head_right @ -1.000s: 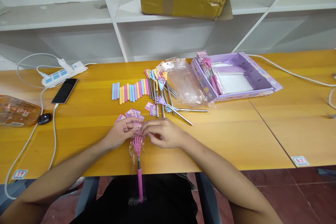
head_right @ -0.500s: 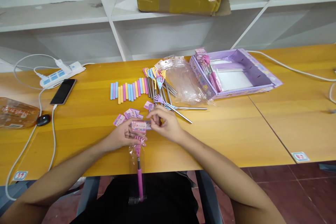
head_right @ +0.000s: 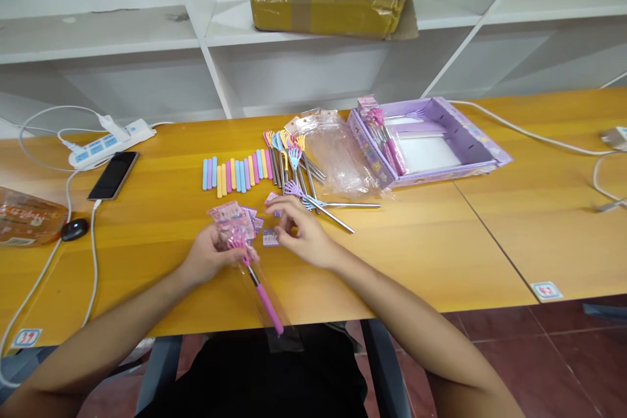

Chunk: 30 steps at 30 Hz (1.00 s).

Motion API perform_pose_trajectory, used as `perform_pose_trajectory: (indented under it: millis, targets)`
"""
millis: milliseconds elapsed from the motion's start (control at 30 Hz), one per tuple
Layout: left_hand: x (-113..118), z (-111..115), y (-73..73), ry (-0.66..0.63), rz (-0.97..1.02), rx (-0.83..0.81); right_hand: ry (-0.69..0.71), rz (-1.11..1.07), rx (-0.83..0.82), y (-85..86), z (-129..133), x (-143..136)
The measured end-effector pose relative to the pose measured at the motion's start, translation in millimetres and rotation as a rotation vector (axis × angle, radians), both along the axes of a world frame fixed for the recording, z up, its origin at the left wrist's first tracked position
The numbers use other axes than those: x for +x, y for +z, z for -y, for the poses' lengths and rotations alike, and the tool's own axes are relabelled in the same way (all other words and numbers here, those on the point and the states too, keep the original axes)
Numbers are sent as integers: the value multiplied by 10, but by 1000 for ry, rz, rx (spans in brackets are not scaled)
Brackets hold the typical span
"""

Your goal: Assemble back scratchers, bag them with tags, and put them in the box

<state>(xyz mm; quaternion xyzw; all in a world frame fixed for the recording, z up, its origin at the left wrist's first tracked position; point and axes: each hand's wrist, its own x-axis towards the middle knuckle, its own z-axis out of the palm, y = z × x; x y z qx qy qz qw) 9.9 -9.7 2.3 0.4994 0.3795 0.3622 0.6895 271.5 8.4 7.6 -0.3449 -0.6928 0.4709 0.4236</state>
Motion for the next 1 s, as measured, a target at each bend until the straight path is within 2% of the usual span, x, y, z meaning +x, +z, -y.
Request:
perform_pose_trajectory:
  millis: [100, 167, 300, 367, 467, 567, 667, 767, 833, 867, 933, 1000]
  targets:
    - [-28, -110, -12, 334, 103, 56, 357, 8, -234, 67, 12, -17]
    - [-13, -156, -19, 452, 138, 55, 509, 61, -303, 74, 26, -46]
    - [54, -158, -23, 525, 136, 25, 447, 229, -204, 39, 43, -96]
    - [75, -137, -17, 520, 139, 18, 432, 253, -225, 31, 49, -102]
    - [71, -116, -9, 451, 216, 11, 421, 229, -313, 56, 56, -93]
    - [43, -116, -27, 349, 368, -18, 338, 209, -307, 124, 25, -57]
    - [22, -116, -72, 220, 420, -48, 195, 174, -237, 239, -100, 72]
    - [6, -108, -114, 125, 393, -46, -56, 138, -151, 393, -360, 395]
    - [-7, -104, -133, 95, 390, -39, -322, 169, -49, 493, -596, 735]
    - [-15, -103, -140, 85, 390, -39, -498, 201, 20, 534, -720, 930]
    - [-28, -103, -148, 73, 387, -39, -839, 373, 120, 577, -947, 1327]
    - [-37, -105, -152, 64, 377, -47, -1100, 520, 157, 557, -1107, 1671]
